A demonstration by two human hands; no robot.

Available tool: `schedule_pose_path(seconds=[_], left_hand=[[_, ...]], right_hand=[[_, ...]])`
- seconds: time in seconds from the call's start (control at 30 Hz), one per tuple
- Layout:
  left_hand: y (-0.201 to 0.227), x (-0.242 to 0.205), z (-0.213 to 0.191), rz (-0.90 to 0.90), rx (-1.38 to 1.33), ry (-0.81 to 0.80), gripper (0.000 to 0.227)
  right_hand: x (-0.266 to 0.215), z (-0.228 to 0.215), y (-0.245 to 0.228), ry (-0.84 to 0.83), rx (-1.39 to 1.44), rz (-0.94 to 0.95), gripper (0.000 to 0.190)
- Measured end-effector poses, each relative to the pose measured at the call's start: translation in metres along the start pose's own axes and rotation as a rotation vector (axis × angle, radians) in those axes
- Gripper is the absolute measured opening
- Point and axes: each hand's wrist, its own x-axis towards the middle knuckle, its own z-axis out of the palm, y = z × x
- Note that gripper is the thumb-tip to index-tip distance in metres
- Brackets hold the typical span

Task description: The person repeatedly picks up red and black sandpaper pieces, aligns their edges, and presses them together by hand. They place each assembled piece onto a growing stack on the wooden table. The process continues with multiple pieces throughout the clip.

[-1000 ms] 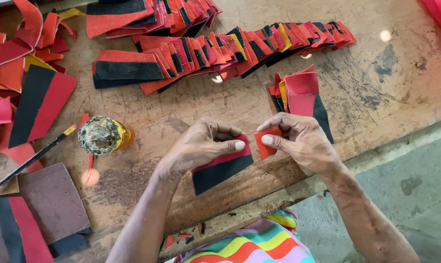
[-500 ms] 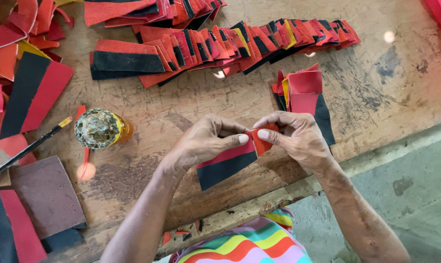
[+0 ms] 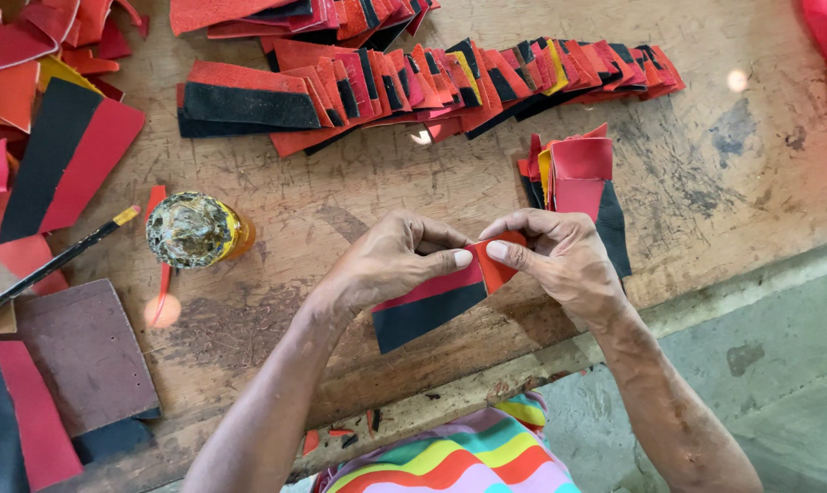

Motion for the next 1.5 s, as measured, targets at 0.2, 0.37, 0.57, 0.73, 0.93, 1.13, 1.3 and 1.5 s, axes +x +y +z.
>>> schedule_pose_path(seconds=[0.2,0.37,0.57,0.73,0.93,1.13,1.3,1.5], left_hand=[[-0.006,0.004,0.002,0.009,-0.006,0.012,0.033],[-0.006,0.005,0.003,-0.028,-0.012,0.024,0.030],[-0.003,0.003,0.003,-0.047,0.028,0.045,0.027],[-0.003,0.004,0.005,-0.044,-0.020,0.037,0.029],[0.002,-0.002,0.001,0.009,0.077,-0.059,0.034],[0.006,-0.004,0.002,-0.016,0.054,-0.068,0.035],[0.004,-0.003,0.001,-0.016,0.032,-0.078,0.033],[0.002,0.000,0.001,-0.015,0.033,-0.052,0.031]], right_hand=[[0.001,0.001,0.000,0.021,-0.034,0.033,0.021],[0.004,0.001,0.000,0.032,-0.055,0.100,0.022],[0.007,0.004,-0.007,0.005,-0.121,0.051,0.020],[0.003,0.007,-0.008,0.038,-0.161,0.049,0.018],[0.006,-0.002,-0.009,-0.072,-0.065,0.037,0.022],[0.005,-0.006,-0.013,-0.102,-0.021,0.133,0.026],[0.006,-0.006,-0.013,-0.109,-0.038,0.119,0.026],[0.005,-0.005,-0.009,-0.084,-0.068,0.088,0.026]])
